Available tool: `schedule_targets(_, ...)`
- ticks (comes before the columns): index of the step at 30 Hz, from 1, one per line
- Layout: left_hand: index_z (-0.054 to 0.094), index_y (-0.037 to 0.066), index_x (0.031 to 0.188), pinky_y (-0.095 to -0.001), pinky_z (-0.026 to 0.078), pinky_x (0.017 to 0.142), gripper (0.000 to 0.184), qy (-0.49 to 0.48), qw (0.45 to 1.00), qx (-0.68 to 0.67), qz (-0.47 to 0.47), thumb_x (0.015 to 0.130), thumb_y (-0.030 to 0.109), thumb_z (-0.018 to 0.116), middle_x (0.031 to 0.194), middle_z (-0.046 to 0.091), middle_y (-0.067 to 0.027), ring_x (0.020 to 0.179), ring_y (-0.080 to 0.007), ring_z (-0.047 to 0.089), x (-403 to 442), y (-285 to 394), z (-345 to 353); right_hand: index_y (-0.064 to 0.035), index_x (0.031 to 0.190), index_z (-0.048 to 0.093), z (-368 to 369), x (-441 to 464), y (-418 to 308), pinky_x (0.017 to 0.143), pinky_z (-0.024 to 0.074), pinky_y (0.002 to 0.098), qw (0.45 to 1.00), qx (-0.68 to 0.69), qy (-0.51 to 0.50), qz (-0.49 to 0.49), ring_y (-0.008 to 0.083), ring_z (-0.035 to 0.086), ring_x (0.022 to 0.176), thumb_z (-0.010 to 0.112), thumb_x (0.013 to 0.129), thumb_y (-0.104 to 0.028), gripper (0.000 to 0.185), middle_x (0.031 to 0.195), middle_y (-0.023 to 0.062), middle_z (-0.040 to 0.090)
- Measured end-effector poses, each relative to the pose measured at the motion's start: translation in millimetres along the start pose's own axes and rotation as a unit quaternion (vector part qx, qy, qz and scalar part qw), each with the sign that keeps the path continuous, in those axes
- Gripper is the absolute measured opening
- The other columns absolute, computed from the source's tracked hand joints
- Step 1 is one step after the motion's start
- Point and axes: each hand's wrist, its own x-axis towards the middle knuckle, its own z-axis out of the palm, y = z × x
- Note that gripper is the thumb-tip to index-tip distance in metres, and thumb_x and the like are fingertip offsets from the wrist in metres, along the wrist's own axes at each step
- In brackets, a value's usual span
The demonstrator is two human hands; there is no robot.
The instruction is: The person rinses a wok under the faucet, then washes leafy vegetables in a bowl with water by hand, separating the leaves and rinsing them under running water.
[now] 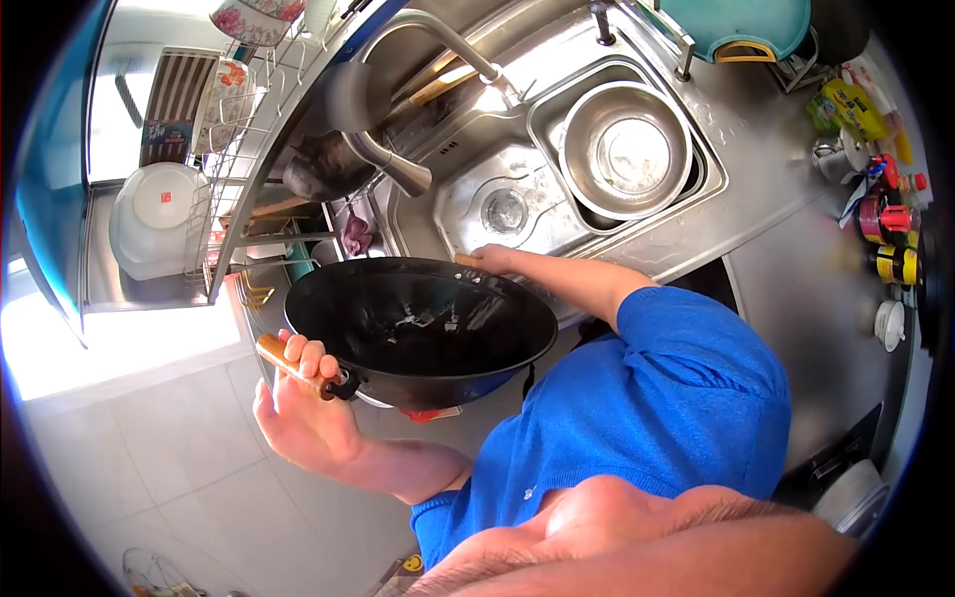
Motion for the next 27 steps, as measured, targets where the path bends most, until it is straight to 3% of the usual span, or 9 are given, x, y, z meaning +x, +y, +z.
schedule_targets(5, 0.026, -0.009, 0.113, -0.0297, 0.031, 0.064, 0.051, -0.059, 0.996, -0.056, -0.035, 0.078, 0.02, 0.05, 0.089, 0.032, -0.0107, 0.074, -0.0173, 0.034, -9.2, 6.5, -6.9, -0.0064, 0.099, 0.061, -22.2, -31.6, -4.9, 0.078, 0.0448, 0.0374, 0.998, 0.007, 0.042, 0.046, 0.0311, 0.059, 0.087, 0.051, 0.075, -0.027, 0.034, 0.091, 0.0173, 0.062)
schedule_targets(8, 0.024, -0.011, 0.114, -0.0292, 0.031, 0.06, 0.052, -0.092, 0.981, -0.157, -0.066, 0.078, 0.016, 0.05, 0.088, 0.031, -0.0105, 0.072, -0.0164, 0.034, -19.7, 16.4, -20.1, -0.0056, 0.096, 0.062, -59.4, -68.9, -6.5, 0.066, 0.0462, 0.0322, 0.987, 0.116, 0.078, 0.085, 0.017, 0.058, 0.068, 0.047, 0.081, -0.048, 0.048, 0.072, 0.0099, 0.06)
schedule_targets(9, 0.024, -0.011, 0.114, -0.0292, 0.031, 0.06, 0.052, -0.101, 0.978, -0.166, -0.076, 0.078, 0.016, 0.05, 0.088, 0.031, -0.0105, 0.072, -0.0164, 0.034, -23.6, 17.8, -25.2, -0.0041, 0.093, 0.062, -71.0, -81.5, 7.7, 0.065, 0.0459, 0.0307, 0.986, 0.127, 0.109, 0.015, 0.0165, 0.058, 0.067, 0.048, 0.081, -0.048, 0.048, 0.071, 0.0087, 0.06)
schedule_targets(11, 0.023, -0.012, 0.115, -0.0279, 0.029, 0.057, 0.052, -0.146, 0.955, -0.234, -0.107, 0.078, 0.013, 0.05, 0.088, 0.03, -0.0103, 0.07, -0.0155, 0.034, -28.4, 16.5, -33.3, -0.0033, 0.097, 0.061, -111.6, -148.6, -30.7, 0.066, 0.046, 0.0272, 0.973, 0.091, 0.188, 0.095, 0.0145, 0.058, 0.07, 0.053, 0.082, -0.035, 0.036, 0.076, 0.0082, 0.061)
schedule_targets(13, 0.024, -0.012, 0.114, -0.0264, 0.029, 0.054, 0.049, -0.161, 0.939, -0.266, -0.145, 0.079, 0.011, 0.049, 0.085, 0.03, -0.0091, 0.067, -0.015, 0.034, -28.6, 11.4, -41.9, -0.0036, 0.102, 0.06, -128.1, -189.5, -11.1, 0.07, 0.0458, 0.0264, 0.947, 0.085, 0.303, 0.064, 0.0134, 0.058, 0.075, 0.052, 0.083, -0.034, 0.037, 0.081, 0.0081, 0.062)
schedule_targets(18, 0.027, -0.012, 0.113, -0.0237, 0.031, 0.05, 0.046, -0.216, 0.883, -0.291, -0.298, 0.081, 0.014, 0.05, 0.08, 0.033, -0.0072, 0.063, -0.0132, 0.035, -11.0, -34.4, -51.9, -0.0039, 0.106, 0.059, -136.8, -352.9, 4.9, 0.067, 0.045, 0.0251, 0.847, 0.081, 0.519, 0.078, 0.0106, 0.055, 0.073, 0.056, 0.082, -0.031, 0.036, 0.083, 0.0057, 0.062)
schedule_targets(20, 0.03, -0.012, 0.111, -0.0223, 0.031, 0.047, 0.045, -0.24, 0.865, -0.264, -0.353, 0.083, 0.018, 0.048, 0.081, 0.036, -0.0079, 0.062, -0.0126, 0.036, -5.0, -63.8, -39.1, -0.0038, 0.104, 0.06, -128.6, -419.3, 21.6, 0.063, 0.0411, 0.0208, 0.796, 0.177, 0.579, 0.0, 0.0061, 0.05, 0.072, 0.058, 0.082, -0.025, 0.031, 0.083, -0.0015, 0.059)
schedule_targets(25, 0.044, -0.009, 0.098, -0.0191, 0.025, 0.037, 0.032, -0.253, 0.867, -0.069, -0.425, 0.084, 0.02, 0.043, 0.068, 0.04, -0.0029, 0.046, -0.0085, 0.033, 10.9, -157.7, 14.6, -0.0056, 0.106, 0.059, -96.5, -553.2, 18.0, 0.055, 0.0384, 0.0192, 0.616, 0.158, 0.77, 0.05, 0.0057, 0.049, 0.063, 0.061, 0.079, -0.022, 0.032, 0.078, -0.0027, 0.057)
schedule_targets(27, 0.044, -0.008, 0.098, -0.0182, 0.024, 0.034, 0.036, -0.333, 0.816, -0.052, -0.469, 0.085, 0.026, 0.046, 0.068, 0.039, -0.001, 0.046, -0.0076, 0.031, 27.5, -218.4, 19.6, -0.0046, 0.102, 0.061, -89.3, -593.2, 25.2, 0.054, 0.0363, 0.0194, 0.548, 0.177, 0.816, 0.055, 0.0056, 0.046, 0.062, 0.064, 0.078, -0.022, 0.03, 0.077, -0.0034, 0.056)
